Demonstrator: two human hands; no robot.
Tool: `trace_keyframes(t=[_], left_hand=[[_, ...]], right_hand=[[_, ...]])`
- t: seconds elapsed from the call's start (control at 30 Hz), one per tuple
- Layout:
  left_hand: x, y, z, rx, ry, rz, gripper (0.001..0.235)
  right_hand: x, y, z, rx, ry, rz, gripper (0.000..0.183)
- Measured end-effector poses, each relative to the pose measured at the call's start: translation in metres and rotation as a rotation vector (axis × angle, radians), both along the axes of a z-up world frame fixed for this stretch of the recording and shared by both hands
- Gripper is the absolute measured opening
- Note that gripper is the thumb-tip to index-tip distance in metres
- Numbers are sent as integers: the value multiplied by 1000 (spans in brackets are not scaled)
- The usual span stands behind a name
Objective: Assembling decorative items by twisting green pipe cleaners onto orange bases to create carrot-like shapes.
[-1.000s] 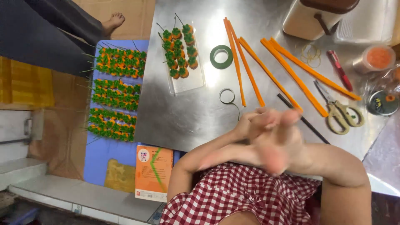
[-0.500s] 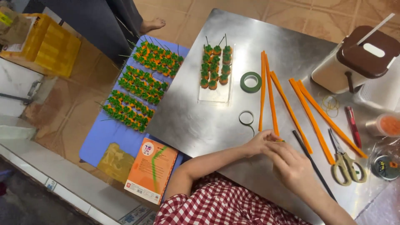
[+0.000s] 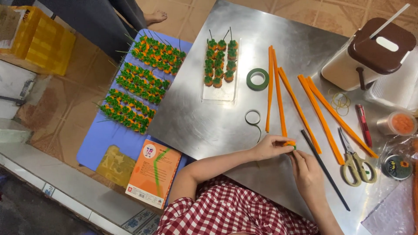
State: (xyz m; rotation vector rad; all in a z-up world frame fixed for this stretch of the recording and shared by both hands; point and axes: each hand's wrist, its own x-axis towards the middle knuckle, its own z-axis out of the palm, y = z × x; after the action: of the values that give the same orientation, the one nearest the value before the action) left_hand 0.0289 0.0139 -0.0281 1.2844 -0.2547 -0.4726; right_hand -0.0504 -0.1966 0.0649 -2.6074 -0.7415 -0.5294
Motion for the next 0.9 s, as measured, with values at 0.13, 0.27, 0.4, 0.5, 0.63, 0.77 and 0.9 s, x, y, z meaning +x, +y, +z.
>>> trace_keyframes(t=[0.13, 0.27, 0.4, 0.5, 0.63, 0.77, 0.9], left_hand=[[10, 5, -1, -1, -33, -19, 38], [10, 15, 15, -32, -18, -144, 46], [7, 18, 19, 90, -221, -74, 39], [6, 10, 0, 189, -266, 10, 42], [5, 10, 2, 98, -290, 37, 37], [5, 4, -11, 111, -328, 139, 33], [4, -2, -9, 161, -538, 294, 29]], right_hand=[[4, -9, -8, 57, 15, 70, 33], [3, -10, -7, 141, 64, 50, 37], [5, -6, -7, 156, 82, 36, 36], [7, -9, -8, 223, 197, 21, 40], [15, -10, -3, 222, 255, -3, 34], [17, -2, -5, 216, 140, -95, 42], [16, 19, 13, -106, -83, -75, 38]])
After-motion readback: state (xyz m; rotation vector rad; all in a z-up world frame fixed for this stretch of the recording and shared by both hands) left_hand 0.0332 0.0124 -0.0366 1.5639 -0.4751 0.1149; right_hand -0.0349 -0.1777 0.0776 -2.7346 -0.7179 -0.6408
